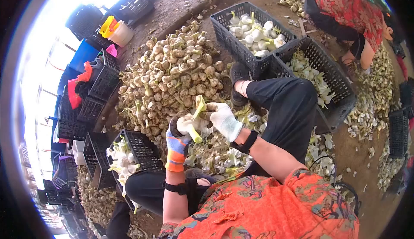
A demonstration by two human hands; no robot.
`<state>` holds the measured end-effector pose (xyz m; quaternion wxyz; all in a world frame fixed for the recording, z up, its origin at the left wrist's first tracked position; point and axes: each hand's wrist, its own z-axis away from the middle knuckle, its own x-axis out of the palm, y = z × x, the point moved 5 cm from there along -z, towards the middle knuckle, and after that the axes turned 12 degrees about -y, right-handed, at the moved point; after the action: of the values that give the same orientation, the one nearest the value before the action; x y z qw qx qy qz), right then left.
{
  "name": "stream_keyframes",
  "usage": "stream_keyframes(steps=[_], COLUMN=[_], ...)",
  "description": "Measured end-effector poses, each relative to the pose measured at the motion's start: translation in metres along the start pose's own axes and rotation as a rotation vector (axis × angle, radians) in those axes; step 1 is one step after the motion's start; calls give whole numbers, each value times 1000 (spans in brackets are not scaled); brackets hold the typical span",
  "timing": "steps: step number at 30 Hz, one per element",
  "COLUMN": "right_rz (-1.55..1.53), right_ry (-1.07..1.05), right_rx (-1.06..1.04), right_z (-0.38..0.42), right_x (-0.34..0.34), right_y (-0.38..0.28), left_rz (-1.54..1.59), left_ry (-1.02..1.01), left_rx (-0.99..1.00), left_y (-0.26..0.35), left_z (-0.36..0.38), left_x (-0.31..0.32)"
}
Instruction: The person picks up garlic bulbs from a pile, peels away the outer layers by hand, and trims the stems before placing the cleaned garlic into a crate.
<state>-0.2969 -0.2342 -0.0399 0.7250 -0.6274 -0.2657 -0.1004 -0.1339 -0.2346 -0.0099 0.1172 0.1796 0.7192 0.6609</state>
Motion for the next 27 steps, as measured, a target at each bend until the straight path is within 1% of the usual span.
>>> stream_keyframes(steps=[1,3,4,5,7,8,9,11,13,14,17,18,20,21,22,23,25,27], right_rz=[10,-57,-61,33,762,1207,1171,1126,1102,1165,1319,1332,1266,1233,1066,983,796,930], right_ry=[31,305,317,327,74,-142,-113,-172,-241,-272,-355,-342,-242,-194,-137,-120,-136,-132], right_rx=[8,-163,-382,-237,190,214,157,-120,-241,-275,-280,-353,-311,-293,-246,-296,-107,-288], right_z=[0,-9,-17,-22,-7,-16,-3,2,8,11,11,11,2,-3,-6,-8,-9,-2], right_x=[-4,-49,-84,-108,-63,-64,-40,1,25,31,41,42,32,26,15,5,2,9], right_y=[4,29,23,13,-34,-8,-15,-38,-49,-50,-49,-48,-42,-40,-39,-35,-37,-42], left_rz=[27,-123,28,-3,-29,-56,-120,-303,-366,-410,-261,-241,-90,-16,17,84,74,3], left_ry=[-4,-148,-268,-374,-266,-228,-191,-148,-162,-192,-195,-231,-147,-103,-9,44,64,73], left_rx=[0,-91,-140,-111,-151,-132,-108,-116,-94,-78,-79,-55,-71,-78,-108,-21,32,41], left_y=[-1,10,34,23,20,9,0,-2,-4,-9,0,0,-7,-9,-9,-19,-18,-15], left_z=[1,9,12,19,22,21,18,14,13,15,12,12,11,10,9,8,7,7], left_x=[2,3,17,10,13,7,3,5,12,14,26,25,21,19,16,6,4,5])
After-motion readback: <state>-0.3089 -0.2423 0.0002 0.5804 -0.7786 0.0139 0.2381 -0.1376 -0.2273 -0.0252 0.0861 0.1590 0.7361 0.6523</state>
